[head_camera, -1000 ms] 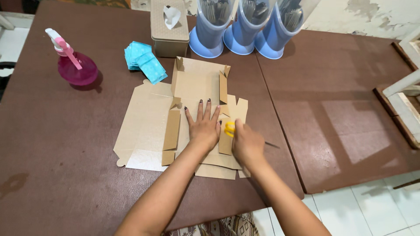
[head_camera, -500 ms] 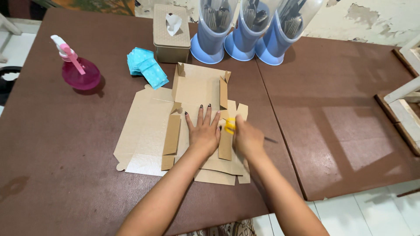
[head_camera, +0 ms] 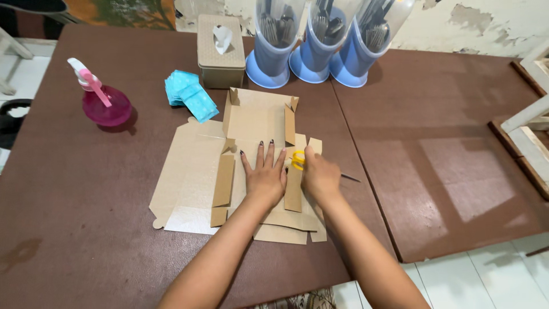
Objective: The person uses yellow scissors to cut along the edges of a flat cardboard piece, then folds the cut sections to form a small rectangular box. The finished box is placed on the table next to the remaining cardboard.
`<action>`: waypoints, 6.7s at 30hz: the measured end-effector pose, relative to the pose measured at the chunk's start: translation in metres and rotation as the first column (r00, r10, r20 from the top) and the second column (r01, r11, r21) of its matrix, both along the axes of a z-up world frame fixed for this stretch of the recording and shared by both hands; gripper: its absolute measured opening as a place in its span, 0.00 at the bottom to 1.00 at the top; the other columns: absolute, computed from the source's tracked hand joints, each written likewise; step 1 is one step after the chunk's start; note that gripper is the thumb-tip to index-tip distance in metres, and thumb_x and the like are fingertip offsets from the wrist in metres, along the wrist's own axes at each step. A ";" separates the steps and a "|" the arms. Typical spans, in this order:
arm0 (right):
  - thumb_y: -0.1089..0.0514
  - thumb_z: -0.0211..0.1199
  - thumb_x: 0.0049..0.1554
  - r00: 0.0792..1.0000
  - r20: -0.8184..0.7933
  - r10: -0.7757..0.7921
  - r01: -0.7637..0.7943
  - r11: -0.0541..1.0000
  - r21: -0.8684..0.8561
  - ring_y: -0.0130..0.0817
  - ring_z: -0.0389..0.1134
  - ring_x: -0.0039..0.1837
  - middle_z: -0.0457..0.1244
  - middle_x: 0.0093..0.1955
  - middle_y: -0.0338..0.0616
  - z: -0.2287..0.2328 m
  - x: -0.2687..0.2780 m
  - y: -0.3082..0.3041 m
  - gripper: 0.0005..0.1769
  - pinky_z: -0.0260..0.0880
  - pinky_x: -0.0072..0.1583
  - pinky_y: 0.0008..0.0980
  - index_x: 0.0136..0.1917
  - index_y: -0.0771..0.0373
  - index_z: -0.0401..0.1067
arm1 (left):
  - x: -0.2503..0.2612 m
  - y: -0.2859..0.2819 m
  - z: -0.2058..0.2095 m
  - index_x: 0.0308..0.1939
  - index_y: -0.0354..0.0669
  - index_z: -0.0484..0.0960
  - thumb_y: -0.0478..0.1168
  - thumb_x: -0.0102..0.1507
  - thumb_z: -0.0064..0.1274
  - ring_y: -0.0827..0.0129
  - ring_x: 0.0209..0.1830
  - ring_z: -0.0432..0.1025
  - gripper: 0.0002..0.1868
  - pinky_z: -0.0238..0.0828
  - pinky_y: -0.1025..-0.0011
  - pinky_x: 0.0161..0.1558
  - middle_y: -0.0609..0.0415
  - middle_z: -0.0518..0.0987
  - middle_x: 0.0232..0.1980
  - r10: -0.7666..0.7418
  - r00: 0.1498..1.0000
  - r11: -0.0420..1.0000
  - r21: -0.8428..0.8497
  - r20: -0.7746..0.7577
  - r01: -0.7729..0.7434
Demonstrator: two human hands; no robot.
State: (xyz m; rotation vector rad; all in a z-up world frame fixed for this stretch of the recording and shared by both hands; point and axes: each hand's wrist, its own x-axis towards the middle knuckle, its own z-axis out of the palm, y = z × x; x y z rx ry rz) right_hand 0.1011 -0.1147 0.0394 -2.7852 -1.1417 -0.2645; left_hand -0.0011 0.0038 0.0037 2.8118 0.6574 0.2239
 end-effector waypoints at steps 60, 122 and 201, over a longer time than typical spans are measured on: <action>0.64 0.58 0.53 0.999 0.054 0.003 -0.006 0.998 0.057 0.54 0.71 0.42 0.68 0.44 0.50 -0.008 -0.037 -0.026 0.17 0.68 0.40 0.52 0.57 0.59 0.64 | 0.001 -0.002 -0.007 0.78 0.57 0.55 0.50 0.67 0.37 0.51 0.82 0.40 0.34 0.23 0.27 0.70 0.50 0.50 0.82 -0.007 1.000 1.000 0.025 0.023 0.006; 0.52 0.67 0.52 0.843 -0.459 -0.281 0.368 0.923 0.112 0.59 0.72 0.57 0.70 0.55 0.58 0.008 -0.068 -0.113 0.31 0.72 0.55 0.51 0.67 0.53 0.62 | -0.039 -0.018 0.061 0.82 0.63 0.36 0.66 0.58 0.57 0.55 0.86 0.20 0.59 0.16 0.25 0.73 0.61 0.28 0.86 -0.363 0.808 0.923 -0.301 -0.464 0.241; 0.57 0.57 0.57 0.999 -0.030 -0.038 0.039 0.998 0.043 0.55 0.71 0.39 0.67 0.44 0.50 -0.003 -0.089 -0.081 0.14 0.68 0.37 0.52 0.57 0.56 0.63 | -0.030 -0.015 0.049 0.82 0.62 0.31 0.64 0.61 0.49 0.56 0.84 0.11 0.55 0.03 0.26 0.68 0.60 0.22 0.85 -0.360 0.815 0.912 -0.356 -0.453 0.204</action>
